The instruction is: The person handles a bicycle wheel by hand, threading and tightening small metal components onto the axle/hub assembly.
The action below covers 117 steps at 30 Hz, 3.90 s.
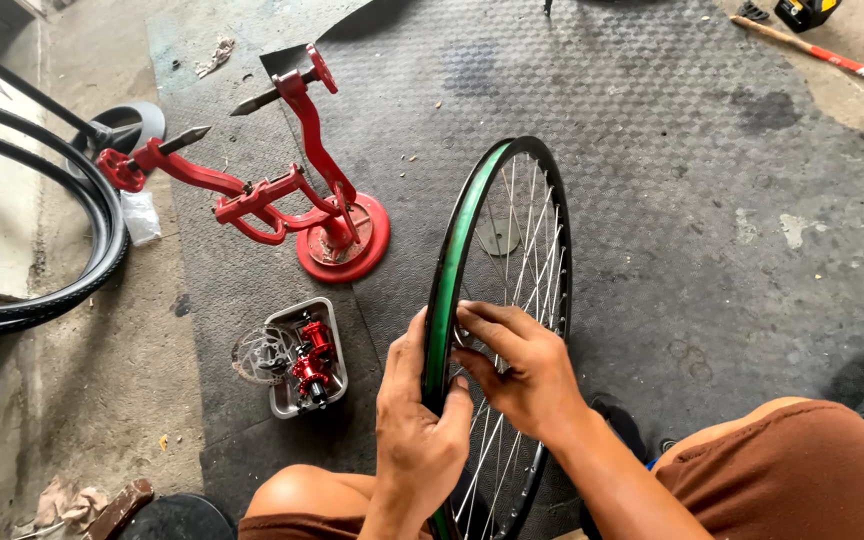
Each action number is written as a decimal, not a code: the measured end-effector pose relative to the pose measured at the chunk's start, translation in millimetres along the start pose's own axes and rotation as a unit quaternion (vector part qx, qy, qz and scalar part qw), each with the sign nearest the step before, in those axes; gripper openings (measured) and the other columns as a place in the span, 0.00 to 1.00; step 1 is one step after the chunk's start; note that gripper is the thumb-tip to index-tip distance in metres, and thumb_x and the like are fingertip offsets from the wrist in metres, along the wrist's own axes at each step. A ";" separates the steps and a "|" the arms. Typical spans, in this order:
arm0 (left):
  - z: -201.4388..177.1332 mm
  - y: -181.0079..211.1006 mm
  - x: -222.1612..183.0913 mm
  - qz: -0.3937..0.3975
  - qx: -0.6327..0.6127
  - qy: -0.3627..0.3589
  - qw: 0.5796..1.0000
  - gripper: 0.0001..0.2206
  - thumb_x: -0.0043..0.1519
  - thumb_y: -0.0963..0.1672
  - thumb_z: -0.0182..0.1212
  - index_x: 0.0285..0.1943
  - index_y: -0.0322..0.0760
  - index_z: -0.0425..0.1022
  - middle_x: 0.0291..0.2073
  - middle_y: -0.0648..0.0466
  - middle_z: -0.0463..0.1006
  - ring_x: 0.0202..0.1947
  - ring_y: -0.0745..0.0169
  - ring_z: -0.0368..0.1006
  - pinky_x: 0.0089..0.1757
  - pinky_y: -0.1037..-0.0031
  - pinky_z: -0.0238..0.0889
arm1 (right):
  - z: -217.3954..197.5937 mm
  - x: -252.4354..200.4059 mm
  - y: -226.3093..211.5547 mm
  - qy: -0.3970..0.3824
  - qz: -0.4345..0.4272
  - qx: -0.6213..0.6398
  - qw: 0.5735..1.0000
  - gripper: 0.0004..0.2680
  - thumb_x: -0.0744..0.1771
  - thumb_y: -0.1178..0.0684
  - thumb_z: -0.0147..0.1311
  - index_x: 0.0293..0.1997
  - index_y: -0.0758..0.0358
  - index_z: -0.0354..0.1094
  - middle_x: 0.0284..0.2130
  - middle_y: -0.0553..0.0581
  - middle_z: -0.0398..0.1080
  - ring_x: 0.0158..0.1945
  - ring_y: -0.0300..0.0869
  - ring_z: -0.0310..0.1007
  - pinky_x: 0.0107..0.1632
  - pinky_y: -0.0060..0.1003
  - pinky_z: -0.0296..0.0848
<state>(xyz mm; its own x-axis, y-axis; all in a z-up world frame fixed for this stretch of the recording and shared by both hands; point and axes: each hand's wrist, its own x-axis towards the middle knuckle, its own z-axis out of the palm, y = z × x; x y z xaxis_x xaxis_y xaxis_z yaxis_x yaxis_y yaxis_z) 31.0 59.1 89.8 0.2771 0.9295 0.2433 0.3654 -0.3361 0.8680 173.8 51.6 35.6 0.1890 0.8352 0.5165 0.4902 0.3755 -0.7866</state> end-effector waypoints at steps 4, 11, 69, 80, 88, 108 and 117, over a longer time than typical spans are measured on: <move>1.9 6.4 1.0 -0.051 -0.048 -0.020 0.997 0.31 0.54 0.35 0.55 0.72 0.33 0.62 0.54 0.45 0.73 0.49 0.54 0.76 0.50 0.69 0.71 | 12.3 0.7 -10.4 0.064 -0.055 -0.092 0.992 0.18 0.57 0.63 0.67 0.50 0.68 0.72 0.49 0.62 0.73 0.48 0.57 0.78 0.49 0.44 0.78; -8.3 4.6 8.0 -0.001 0.059 -0.038 0.998 0.30 0.56 0.35 0.57 0.72 0.34 0.62 0.62 0.42 0.70 0.61 0.46 0.68 0.57 0.61 0.59 | 3.3 16.0 6.2 -0.051 0.027 -0.023 0.998 0.13 0.60 0.65 0.63 0.48 0.66 0.73 0.41 0.61 0.76 0.43 0.54 0.80 0.44 0.39 0.79; 43.1 -245.6 11.6 0.242 -0.071 -0.061 0.966 0.34 0.50 0.50 0.71 0.65 0.32 0.69 0.51 0.44 0.80 0.54 0.49 0.78 0.56 0.63 0.67 | 18.4 -5.2 64.0 -0.203 0.280 0.432 0.833 0.15 0.77 0.48 0.53 0.40 0.72 0.74 0.30 0.50 0.71 0.35 0.34 0.65 0.42 0.31 0.67; 29.0 -155.0 -8.6 0.123 -0.011 0.045 0.991 0.27 0.52 0.50 0.71 0.60 0.37 0.74 0.49 0.46 0.78 0.51 0.53 0.78 0.53 0.66 0.68 | 36.1 -4.6 14.0 -0.032 0.290 0.267 0.918 0.08 0.69 0.53 0.55 0.40 0.69 0.73 0.29 0.53 0.74 0.36 0.35 0.72 0.42 0.32 0.73; 0.3 -91.2 -9.6 0.041 0.002 0.056 0.998 0.26 0.56 0.51 0.67 0.60 0.34 0.74 0.53 0.43 0.77 0.53 0.48 0.78 0.52 0.64 0.69 | 9.7 -13.4 -3.1 -0.141 0.074 0.211 0.964 0.12 0.66 0.61 0.59 0.55 0.75 0.70 0.53 0.64 0.70 0.57 0.49 0.74 0.58 0.41 0.71; -6.6 -9.7 -18.0 -0.033 -0.013 0.028 0.999 0.17 0.57 0.43 0.67 0.56 0.34 0.76 0.35 0.47 0.79 0.35 0.49 0.77 0.37 0.62 0.69 | 13.4 -25.7 30.3 -0.094 0.209 0.196 0.953 0.09 0.69 0.58 0.51 0.53 0.67 0.72 0.37 0.58 0.78 0.41 0.41 0.77 0.45 0.36 0.76; -7.7 -9.2 -15.9 0.013 0.049 0.041 0.998 0.18 0.59 0.46 0.65 0.57 0.37 0.74 0.36 0.52 0.79 0.43 0.51 0.73 0.51 0.60 0.57 | 18.6 -28.9 3.6 0.020 -0.059 -0.084 0.995 0.19 0.56 0.67 0.61 0.51 0.67 0.71 0.51 0.65 0.71 0.50 0.55 0.77 0.50 0.41 0.76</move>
<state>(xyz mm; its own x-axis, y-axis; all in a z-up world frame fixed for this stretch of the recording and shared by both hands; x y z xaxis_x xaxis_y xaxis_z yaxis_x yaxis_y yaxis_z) 16.4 48.6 81.3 0.2153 0.9284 0.3027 0.4454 -0.3692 0.8157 154.3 36.3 11.6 0.1545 0.7714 0.6173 0.6460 0.3939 -0.6539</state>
